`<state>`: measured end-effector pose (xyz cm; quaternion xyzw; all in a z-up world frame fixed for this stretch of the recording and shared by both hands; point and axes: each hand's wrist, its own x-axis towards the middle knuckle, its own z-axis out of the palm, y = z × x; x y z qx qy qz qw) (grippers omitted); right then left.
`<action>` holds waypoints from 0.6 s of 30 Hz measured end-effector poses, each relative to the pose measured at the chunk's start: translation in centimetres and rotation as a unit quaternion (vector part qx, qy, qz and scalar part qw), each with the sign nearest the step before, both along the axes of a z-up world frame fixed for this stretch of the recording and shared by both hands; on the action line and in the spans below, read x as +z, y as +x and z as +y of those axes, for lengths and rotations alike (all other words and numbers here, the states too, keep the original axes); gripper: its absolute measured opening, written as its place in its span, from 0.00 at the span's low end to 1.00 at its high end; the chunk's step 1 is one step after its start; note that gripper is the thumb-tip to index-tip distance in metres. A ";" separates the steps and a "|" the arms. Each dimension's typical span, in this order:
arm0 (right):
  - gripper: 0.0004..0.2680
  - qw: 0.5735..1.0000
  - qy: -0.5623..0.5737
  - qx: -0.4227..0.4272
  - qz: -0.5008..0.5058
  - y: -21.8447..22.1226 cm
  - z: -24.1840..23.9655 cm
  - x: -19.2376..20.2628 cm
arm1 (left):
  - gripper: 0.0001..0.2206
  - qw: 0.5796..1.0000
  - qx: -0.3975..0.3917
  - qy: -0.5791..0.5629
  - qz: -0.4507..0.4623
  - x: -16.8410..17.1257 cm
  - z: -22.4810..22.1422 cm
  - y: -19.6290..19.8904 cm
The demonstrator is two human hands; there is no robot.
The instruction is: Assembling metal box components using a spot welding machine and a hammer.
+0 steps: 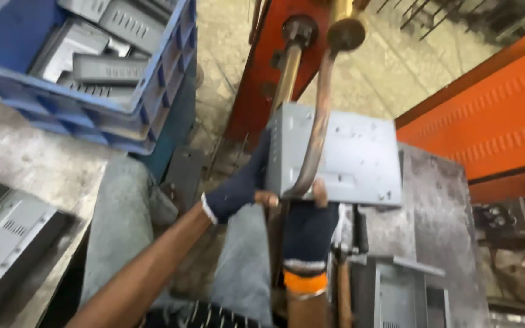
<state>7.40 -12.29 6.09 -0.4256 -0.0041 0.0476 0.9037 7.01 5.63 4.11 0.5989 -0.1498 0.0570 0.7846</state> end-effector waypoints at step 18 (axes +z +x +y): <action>0.21 0.993 -0.033 0.057 0.094 -2.7 -5.5 5.2 | 0.27 0.993 0.108 0.052 -0.005 2.7 0.6 -5.1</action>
